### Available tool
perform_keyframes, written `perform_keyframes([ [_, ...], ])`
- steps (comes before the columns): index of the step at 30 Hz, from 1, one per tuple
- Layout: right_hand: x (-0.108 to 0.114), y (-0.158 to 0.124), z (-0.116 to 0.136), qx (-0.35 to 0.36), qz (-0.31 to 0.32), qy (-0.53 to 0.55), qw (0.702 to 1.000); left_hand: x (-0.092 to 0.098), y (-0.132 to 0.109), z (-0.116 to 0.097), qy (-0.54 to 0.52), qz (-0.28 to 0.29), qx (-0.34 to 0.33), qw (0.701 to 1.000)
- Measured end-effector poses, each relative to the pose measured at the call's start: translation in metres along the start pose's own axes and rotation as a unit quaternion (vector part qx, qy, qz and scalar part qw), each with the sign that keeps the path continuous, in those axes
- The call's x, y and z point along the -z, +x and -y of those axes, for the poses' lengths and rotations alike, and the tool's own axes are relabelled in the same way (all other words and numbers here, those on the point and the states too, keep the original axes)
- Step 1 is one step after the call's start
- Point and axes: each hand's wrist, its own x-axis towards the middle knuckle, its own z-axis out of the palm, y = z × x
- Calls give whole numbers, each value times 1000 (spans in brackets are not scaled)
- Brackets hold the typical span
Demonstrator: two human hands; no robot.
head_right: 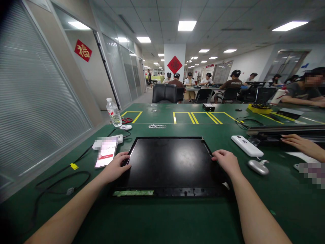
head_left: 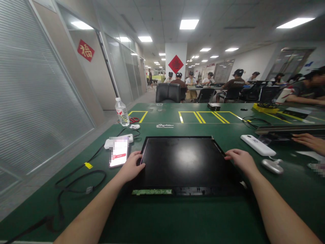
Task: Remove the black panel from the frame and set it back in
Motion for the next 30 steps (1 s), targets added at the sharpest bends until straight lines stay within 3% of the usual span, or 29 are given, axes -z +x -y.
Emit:
perform_keyframes([
  [11, -6, -9, 7, 58, -23, -158, 985, -3, -7, -7, 142, 26, -57, 988],
  [15, -5, -6, 5, 59, -22, -160, 985, -4, -9, -11, 221, 49, -64, 972],
  [22, -3, -5, 5, 48, -14, -134, 990, -4, -9, -10, 249, 48, -73, 965],
  [26, -4, -7, 7, 42, -12, -143, 989, -2, -15, -22, 259, -27, -118, 958],
  [30, -5, -7, 7, 45, -12, -147, 988, 7, -49, -55, 169, -198, -326, 909],
])
